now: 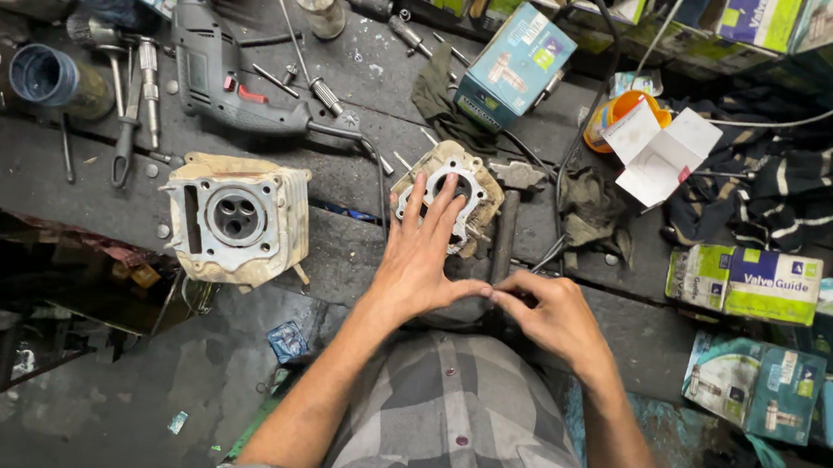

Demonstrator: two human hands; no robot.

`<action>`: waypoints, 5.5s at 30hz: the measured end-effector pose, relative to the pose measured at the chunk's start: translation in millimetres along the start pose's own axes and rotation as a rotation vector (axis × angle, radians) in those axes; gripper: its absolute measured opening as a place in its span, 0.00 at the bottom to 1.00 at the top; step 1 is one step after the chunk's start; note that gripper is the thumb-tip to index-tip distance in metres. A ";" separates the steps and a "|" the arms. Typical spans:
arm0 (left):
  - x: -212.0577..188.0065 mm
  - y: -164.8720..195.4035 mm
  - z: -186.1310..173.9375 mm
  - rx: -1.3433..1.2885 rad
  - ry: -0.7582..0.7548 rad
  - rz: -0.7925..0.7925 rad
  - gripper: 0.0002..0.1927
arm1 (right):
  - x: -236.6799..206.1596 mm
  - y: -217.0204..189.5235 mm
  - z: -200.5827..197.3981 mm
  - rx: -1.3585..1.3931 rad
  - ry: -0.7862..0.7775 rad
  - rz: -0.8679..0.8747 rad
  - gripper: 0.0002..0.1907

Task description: The person works at a cluttered repair workbench on a motorcycle engine cylinder head, holding it steady while driving a valve guide into place with a mallet and a punch, then repositioning the head and fitting components by hand.

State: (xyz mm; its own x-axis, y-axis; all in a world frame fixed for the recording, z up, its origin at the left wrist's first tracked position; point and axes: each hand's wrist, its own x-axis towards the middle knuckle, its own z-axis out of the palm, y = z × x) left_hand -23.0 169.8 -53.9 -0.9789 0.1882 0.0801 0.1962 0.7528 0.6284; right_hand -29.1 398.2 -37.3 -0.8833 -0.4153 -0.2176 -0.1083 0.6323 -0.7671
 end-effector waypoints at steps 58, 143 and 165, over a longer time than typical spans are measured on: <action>0.0 6.3 23.6 0.025 0.292 -0.019 0.46 | -3.1 -50.5 -3.4 -0.312 0.238 0.094 0.12; -26.9 -58.6 -33.6 -0.301 0.110 -0.077 0.76 | 36.5 -41.9 -6.3 -0.366 0.286 -0.028 0.15; -29.4 -57.3 8.8 -0.405 0.343 -0.563 0.32 | 50.1 -31.2 -5.0 -0.118 0.486 -0.041 0.07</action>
State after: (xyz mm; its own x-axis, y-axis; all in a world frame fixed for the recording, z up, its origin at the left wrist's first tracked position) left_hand -5.0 126.7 -99.1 -0.9010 -0.4099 -0.1417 -0.3083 0.3757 0.8740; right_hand -72.3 360.9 -21.2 -0.9845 -0.1065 0.1394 -0.1738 0.7031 -0.6895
